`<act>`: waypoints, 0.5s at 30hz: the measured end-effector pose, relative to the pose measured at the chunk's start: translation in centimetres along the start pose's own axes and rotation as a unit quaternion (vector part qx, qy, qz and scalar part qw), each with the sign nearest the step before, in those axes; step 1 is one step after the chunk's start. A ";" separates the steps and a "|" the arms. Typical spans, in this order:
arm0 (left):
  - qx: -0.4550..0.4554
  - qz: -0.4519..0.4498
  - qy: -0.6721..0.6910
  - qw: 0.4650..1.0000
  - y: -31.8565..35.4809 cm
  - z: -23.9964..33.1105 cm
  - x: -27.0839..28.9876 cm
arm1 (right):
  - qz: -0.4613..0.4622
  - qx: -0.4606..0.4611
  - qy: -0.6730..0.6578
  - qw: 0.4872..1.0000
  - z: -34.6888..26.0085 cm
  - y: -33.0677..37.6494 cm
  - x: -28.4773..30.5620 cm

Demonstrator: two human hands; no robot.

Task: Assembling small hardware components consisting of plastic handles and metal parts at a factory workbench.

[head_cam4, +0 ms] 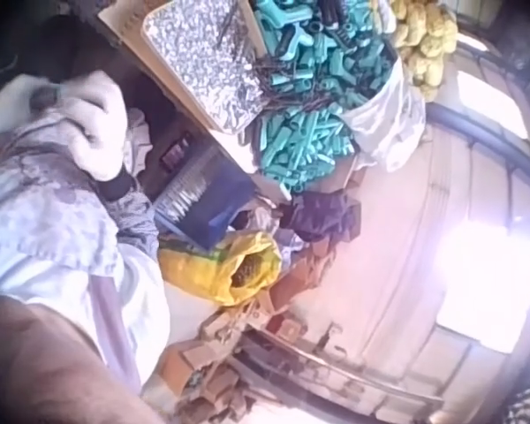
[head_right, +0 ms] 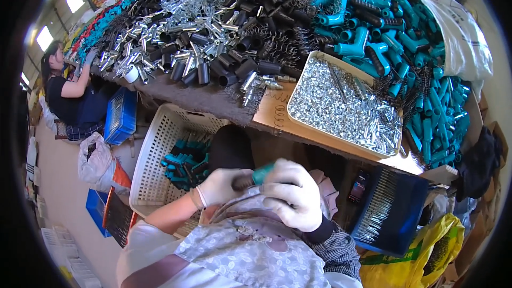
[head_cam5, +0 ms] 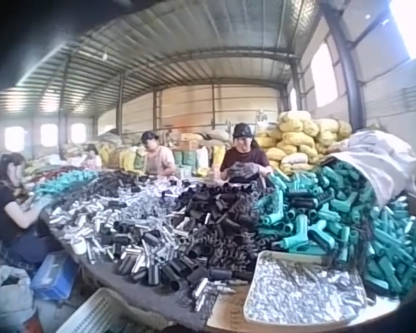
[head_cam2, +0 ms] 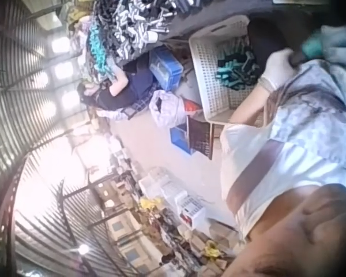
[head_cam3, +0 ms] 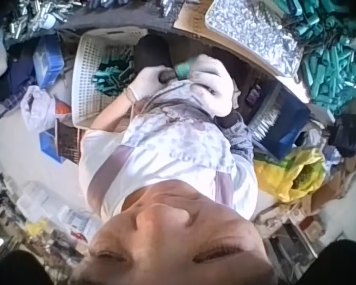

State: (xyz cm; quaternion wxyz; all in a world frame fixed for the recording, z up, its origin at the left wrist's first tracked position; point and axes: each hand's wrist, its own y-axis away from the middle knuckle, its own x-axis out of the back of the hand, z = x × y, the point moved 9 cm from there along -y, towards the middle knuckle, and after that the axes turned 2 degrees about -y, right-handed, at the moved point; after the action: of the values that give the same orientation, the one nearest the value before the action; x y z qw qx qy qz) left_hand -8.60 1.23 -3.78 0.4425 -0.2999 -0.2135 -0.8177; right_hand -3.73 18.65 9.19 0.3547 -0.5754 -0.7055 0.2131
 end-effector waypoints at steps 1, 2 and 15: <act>-0.060 -0.050 -0.049 0.996 0.8 1.0 -1.3 | -0.031 -0.063 0.013 0.997 0.8 0.4 0.4; 0.012 -0.180 -0.140 0.974 1.4 0.1 -3.6 | -0.049 -0.138 -0.024 0.989 2.6 0.7 1.1; -0.420 0.153 -0.222 0.867 -8.8 13.2 10.5 | -0.086 -0.463 -0.282 0.836 11.2 7.0 -3.9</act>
State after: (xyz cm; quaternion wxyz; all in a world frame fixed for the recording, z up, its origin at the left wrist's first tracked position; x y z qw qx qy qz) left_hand -16.57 7.62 12.23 0.3352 -0.6598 0.1055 -0.6642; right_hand -7.13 17.87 -4.11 -0.1501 -0.5246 -0.8378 -0.0165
